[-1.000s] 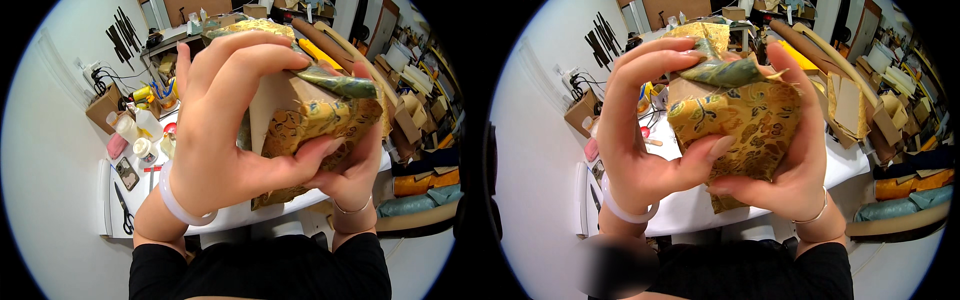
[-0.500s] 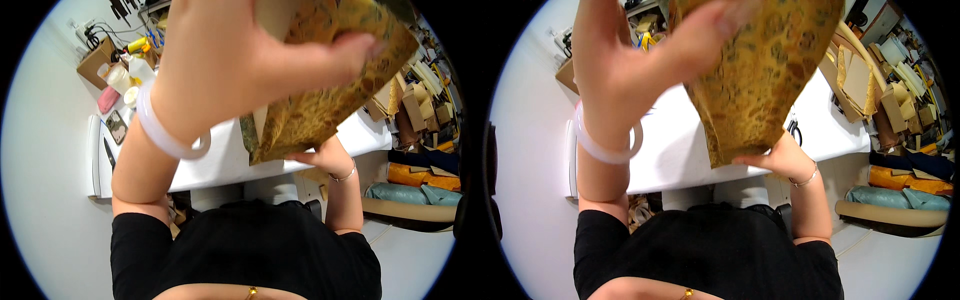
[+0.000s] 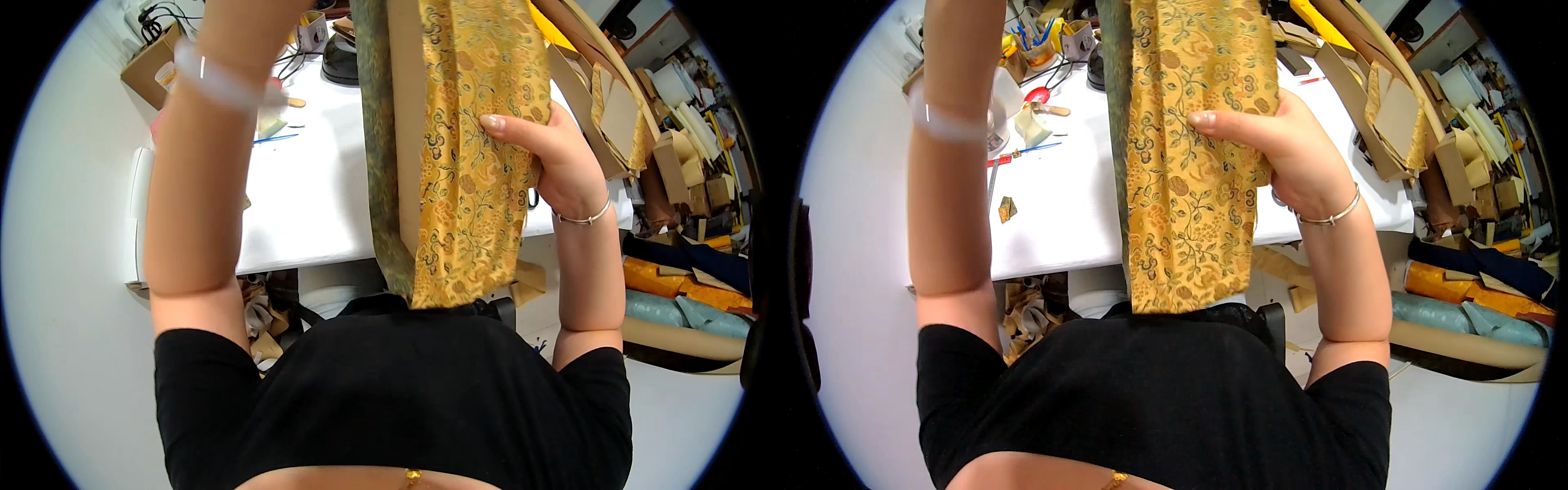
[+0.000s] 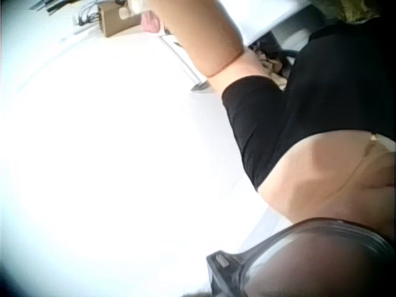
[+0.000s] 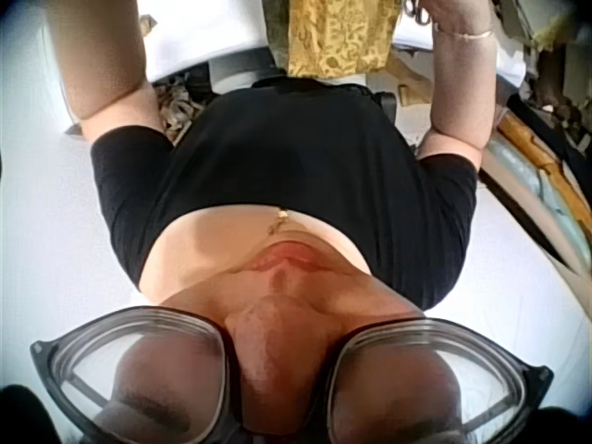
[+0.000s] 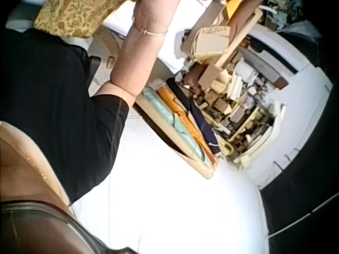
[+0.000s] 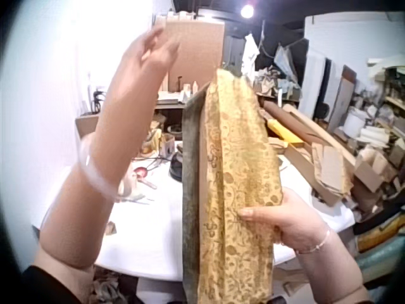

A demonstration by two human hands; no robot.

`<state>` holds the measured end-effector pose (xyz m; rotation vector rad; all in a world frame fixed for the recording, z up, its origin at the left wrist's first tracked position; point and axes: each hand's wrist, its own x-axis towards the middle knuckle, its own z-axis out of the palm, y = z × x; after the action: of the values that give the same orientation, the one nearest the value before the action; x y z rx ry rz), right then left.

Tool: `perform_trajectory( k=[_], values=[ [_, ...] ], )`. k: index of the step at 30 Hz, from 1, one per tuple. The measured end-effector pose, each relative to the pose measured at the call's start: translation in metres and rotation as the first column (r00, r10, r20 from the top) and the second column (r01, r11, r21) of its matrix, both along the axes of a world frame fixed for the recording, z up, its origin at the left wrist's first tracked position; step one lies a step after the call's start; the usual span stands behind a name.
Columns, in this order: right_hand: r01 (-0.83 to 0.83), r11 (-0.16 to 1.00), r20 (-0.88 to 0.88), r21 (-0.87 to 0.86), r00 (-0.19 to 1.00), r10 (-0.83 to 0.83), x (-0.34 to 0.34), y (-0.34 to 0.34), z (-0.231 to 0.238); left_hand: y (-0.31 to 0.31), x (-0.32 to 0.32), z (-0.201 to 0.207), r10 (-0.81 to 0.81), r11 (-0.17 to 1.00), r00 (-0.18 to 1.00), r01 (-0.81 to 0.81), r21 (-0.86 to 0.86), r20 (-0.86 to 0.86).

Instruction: The person wraps a rectangular box with patterned paper, folding the edges and using scissors to trim excess material. They smooth the paper, cut along the edges, and fold the flaps to cover the box.

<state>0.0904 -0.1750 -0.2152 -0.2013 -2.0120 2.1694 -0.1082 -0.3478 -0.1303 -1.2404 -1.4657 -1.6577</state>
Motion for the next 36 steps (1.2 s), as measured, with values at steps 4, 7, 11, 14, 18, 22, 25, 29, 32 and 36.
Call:
perform_trajectory(
  k=[4,7,11,14,18,22,25,29,32,36],
  values=[
    [-0.021,0.999,0.128,-0.028,0.991,0.024,-0.005,0.006,-0.011,-0.041,0.042,-0.093,-0.109,0.97,0.977,0.065,-0.232,-0.181],
    [-0.049,0.994,0.177,-0.1,0.982,0.067,-0.009,0.008,-0.032,-0.068,0.086,-0.132,-0.251,0.836,0.907,0.028,-0.548,-0.337],
    [-0.08,0.99,0.263,-0.115,0.959,0.108,-0.016,0.006,-0.055,-0.077,0.121,-0.153,-0.434,0.741,0.858,0.167,-0.65,-0.274],
    [-0.097,0.994,0.292,-0.043,0.951,0.105,-0.019,0.009,-0.069,-0.071,0.135,-0.161,-0.436,0.711,0.865,0.163,-0.684,-0.248],
    [-0.122,0.992,0.274,-0.038,0.953,0.128,-0.018,0.019,-0.085,-0.059,0.149,-0.185,-0.413,0.729,0.875,0.152,-0.668,-0.252],
    [-0.124,0.992,0.253,0.002,0.96,0.12,-0.016,0.028,-0.094,-0.049,0.164,-0.212,-0.365,0.783,0.897,0.149,-0.604,-0.252],
    [-0.125,0.991,0.239,0.037,0.965,0.113,-0.017,0.037,-0.107,-0.045,0.17,-0.219,-0.346,0.807,0.91,0.164,-0.567,-0.229],
    [-0.126,0.99,0.167,-0.058,0.977,0.134,-0.004,0.038,-0.12,-0.048,0.172,-0.222,-0.339,0.806,0.916,0.166,-0.568,-0.213],
    [-0.2,0.939,0.131,-0.28,0.961,0.244,0.025,0.041,-0.131,-0.051,0.17,-0.222,-0.338,0.802,0.92,0.172,-0.572,-0.198],
    [-0.111,0.935,0.059,-0.336,0.989,0.139,0.095,0.011,-0.147,-0.054,0.168,-0.229,-0.334,0.815,0.931,0.207,-0.541,-0.147]
  ],
)
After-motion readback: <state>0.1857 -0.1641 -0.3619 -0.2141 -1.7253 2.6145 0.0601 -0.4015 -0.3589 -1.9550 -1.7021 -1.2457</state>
